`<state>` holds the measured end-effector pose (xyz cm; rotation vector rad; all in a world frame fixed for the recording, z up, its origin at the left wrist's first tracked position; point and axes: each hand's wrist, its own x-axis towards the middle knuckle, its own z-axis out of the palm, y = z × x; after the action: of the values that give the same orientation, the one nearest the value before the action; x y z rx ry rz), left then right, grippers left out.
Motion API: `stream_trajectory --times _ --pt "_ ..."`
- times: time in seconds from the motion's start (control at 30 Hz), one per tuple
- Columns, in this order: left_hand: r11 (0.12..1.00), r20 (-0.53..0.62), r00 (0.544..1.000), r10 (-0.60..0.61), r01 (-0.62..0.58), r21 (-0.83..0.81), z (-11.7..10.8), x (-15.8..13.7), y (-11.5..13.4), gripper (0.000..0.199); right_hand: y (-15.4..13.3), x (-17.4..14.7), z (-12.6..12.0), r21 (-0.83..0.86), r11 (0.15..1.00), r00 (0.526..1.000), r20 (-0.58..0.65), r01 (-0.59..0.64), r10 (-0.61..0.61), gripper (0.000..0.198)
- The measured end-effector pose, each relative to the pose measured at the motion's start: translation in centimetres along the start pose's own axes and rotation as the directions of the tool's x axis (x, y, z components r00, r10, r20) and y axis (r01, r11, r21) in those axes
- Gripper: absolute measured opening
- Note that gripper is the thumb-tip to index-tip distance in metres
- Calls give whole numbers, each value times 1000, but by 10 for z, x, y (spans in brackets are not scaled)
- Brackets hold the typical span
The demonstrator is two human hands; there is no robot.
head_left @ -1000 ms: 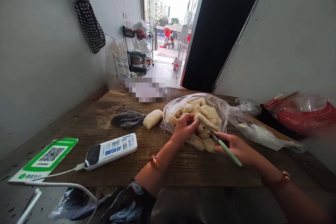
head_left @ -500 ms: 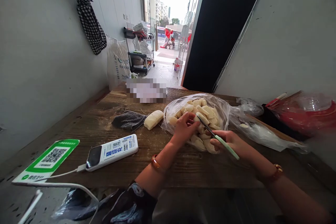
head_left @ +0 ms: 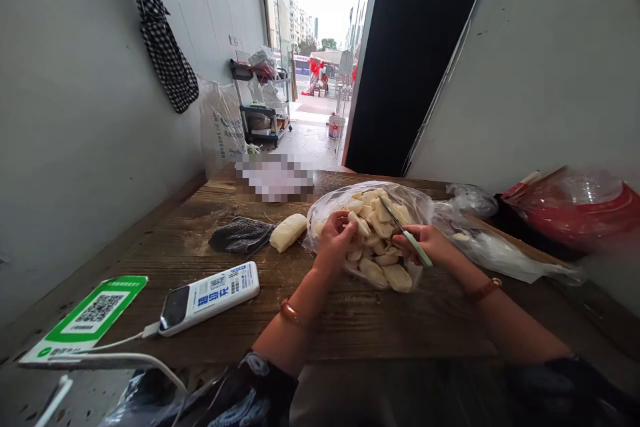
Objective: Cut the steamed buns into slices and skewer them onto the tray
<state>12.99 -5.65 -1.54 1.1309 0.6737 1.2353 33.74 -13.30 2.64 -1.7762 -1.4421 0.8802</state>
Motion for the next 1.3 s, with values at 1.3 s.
stream_trajectory --times 1.3 --pt "714 23 975 221 -178 677 -49 62 36 23 76 -99 42 525 850 935 -317 34 159 72"
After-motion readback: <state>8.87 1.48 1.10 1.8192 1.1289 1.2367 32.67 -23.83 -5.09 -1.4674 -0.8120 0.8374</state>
